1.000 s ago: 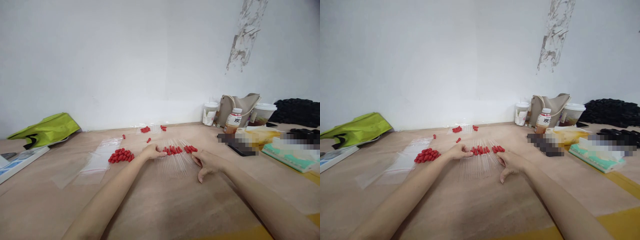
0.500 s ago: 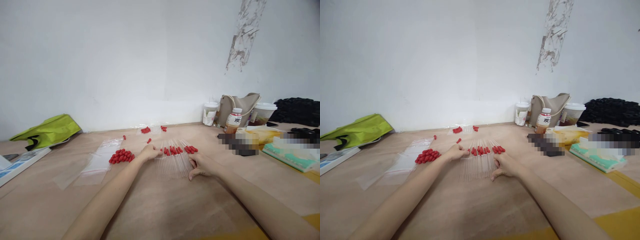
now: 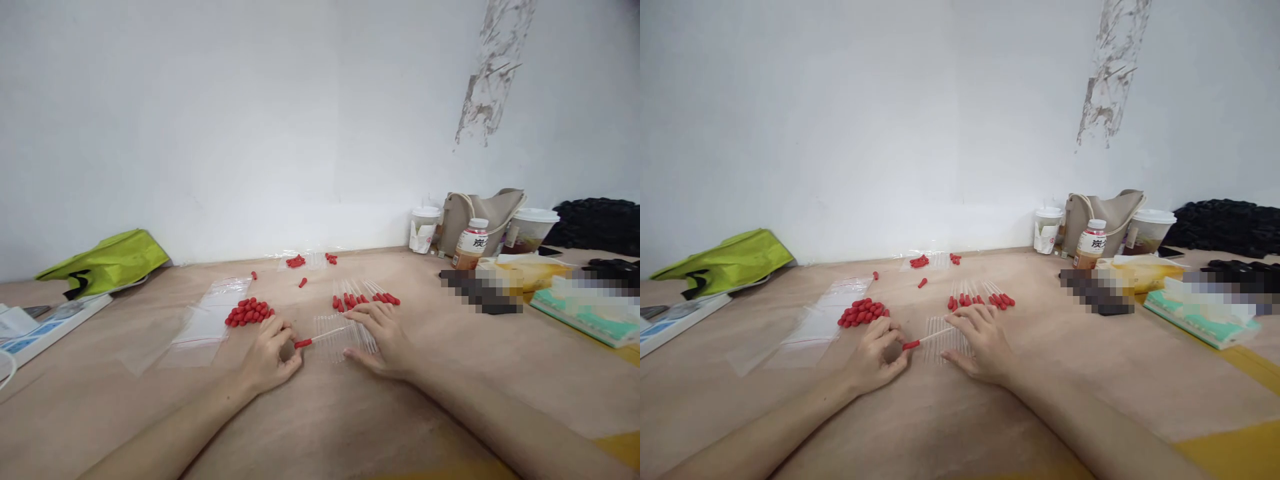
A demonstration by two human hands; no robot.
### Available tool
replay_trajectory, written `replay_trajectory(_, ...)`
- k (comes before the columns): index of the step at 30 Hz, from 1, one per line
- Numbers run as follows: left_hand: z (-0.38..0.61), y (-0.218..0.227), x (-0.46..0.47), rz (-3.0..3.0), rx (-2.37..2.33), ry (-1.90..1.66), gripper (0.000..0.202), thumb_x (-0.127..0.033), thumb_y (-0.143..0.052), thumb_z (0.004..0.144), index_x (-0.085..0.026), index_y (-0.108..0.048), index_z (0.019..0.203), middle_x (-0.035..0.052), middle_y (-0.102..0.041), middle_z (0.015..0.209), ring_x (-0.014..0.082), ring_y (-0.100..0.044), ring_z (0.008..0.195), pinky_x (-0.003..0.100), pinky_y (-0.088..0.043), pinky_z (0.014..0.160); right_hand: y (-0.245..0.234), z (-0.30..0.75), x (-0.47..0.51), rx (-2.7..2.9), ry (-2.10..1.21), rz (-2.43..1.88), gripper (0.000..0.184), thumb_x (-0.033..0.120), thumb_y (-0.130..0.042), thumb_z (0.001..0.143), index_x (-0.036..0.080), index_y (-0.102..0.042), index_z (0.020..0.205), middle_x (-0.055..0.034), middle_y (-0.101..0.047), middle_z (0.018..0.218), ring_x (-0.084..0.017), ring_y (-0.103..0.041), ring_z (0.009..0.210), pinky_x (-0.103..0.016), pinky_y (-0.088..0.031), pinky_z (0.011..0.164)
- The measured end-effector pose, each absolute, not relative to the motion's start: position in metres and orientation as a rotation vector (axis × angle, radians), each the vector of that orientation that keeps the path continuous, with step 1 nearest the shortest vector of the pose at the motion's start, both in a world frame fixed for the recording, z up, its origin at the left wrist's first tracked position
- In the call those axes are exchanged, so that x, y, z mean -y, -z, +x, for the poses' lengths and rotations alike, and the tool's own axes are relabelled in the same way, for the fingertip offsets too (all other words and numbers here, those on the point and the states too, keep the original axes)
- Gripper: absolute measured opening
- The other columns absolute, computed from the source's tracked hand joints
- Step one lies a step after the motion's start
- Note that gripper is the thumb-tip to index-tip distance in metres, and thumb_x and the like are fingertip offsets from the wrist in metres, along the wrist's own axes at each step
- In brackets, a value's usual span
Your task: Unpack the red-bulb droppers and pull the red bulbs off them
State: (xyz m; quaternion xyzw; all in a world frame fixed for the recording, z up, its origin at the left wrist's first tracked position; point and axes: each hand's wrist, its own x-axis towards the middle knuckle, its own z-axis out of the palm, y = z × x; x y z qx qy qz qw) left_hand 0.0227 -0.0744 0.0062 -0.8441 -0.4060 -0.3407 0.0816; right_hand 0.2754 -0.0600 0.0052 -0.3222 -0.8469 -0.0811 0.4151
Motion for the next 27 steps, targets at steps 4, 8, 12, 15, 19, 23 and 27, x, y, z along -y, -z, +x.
replay_trajectory(4,0.031,0.001,0.070,-2.556,1.159,0.991,0.007,-0.017,-0.053,0.068,-0.018,-0.057,0.074,0.0041,-0.052,0.079,0.0160,-0.049,0.072,0.030,-0.041,0.068,0.005,0.264,0.062,2.140,0.384,-0.746,0.027,0.030,-0.052,0.080,0.023,-0.055,0.106,-0.0046,-0.061,0.095,-0.020,-0.049,0.091,-0.039,-0.027,0.085)
replay_trajectory(8,0.035,0.004,0.069,-2.523,1.146,0.999,0.007,-0.020,-0.053,0.070,-0.018,-0.057,0.075,0.0052,-0.054,0.081,0.0166,-0.050,0.073,0.031,-0.041,0.068,0.012,0.261,0.056,2.178,0.464,-0.732,0.018,0.025,-0.050,0.082,0.025,-0.059,0.098,-0.0011,-0.063,0.083,-0.017,-0.049,0.086,-0.039,-0.024,0.086)
replay_trajectory(12,0.035,0.003,0.070,-2.525,1.145,1.014,0.009,-0.023,-0.052,0.074,-0.018,-0.057,0.079,0.0061,-0.056,0.084,0.0175,-0.051,0.077,0.032,-0.040,0.072,0.013,0.259,0.054,2.224,0.493,-0.727,0.015,0.023,-0.047,0.084,0.024,-0.061,0.090,0.0003,-0.059,0.072,-0.014,-0.048,0.076,-0.037,-0.025,0.082)
replay_trajectory(15,0.038,0.001,0.069,-2.575,1.086,0.975,0.016,-0.026,-0.052,0.078,-0.019,-0.058,0.091,0.0063,-0.059,0.091,0.0179,-0.052,0.082,0.032,-0.038,0.074,0.013,0.258,0.054,2.251,0.468,-0.730,0.016,0.023,-0.044,0.085,0.021,-0.061,0.085,0.0002,-0.056,0.069,-0.013,-0.046,0.073,-0.035,-0.025,0.081)
replay_trajectory(19,0.043,-0.001,0.066,-2.610,1.000,0.885,0.015,-0.028,-0.049,0.084,-0.022,-0.061,0.088,0.0034,-0.064,0.085,0.0164,-0.053,0.080,0.032,-0.036,0.073,0.014,0.257,0.054,2.258,0.464,-0.701,0.019,0.022,-0.043,0.085,0.019,-0.060,0.078,-0.0001,-0.054,0.066,-0.013,-0.044,0.071,-0.033,-0.026,0.078)
replay_trajectory(23,0.045,-0.002,0.066,-2.603,0.982,0.811,0.024,-0.032,-0.045,0.086,-0.018,-0.059,0.072,0.0022,-0.061,0.069,0.0148,-0.051,0.068,0.032,-0.035,0.073,0.014,0.258,0.055,2.247,0.493,-0.645,0.021,0.021,-0.043,0.085,0.019,-0.059,0.071,0.0014,-0.051,0.059,-0.012,-0.041,0.066,-0.033,-0.025,0.078)
replay_trajectory(27,0.044,-0.002,0.068,-2.615,0.909,0.766,0.025,-0.031,-0.043,0.086,-0.018,-0.054,0.067,0.0014,-0.056,0.064,0.0143,-0.049,0.064,0.033,-0.035,0.075,0.013,0.260,0.059,2.247,0.515,-0.629,0.021,0.022,-0.044,0.084,0.018,-0.057,0.068,0.0024,-0.050,0.057,-0.011,-0.041,0.064,-0.033,-0.025,0.079)
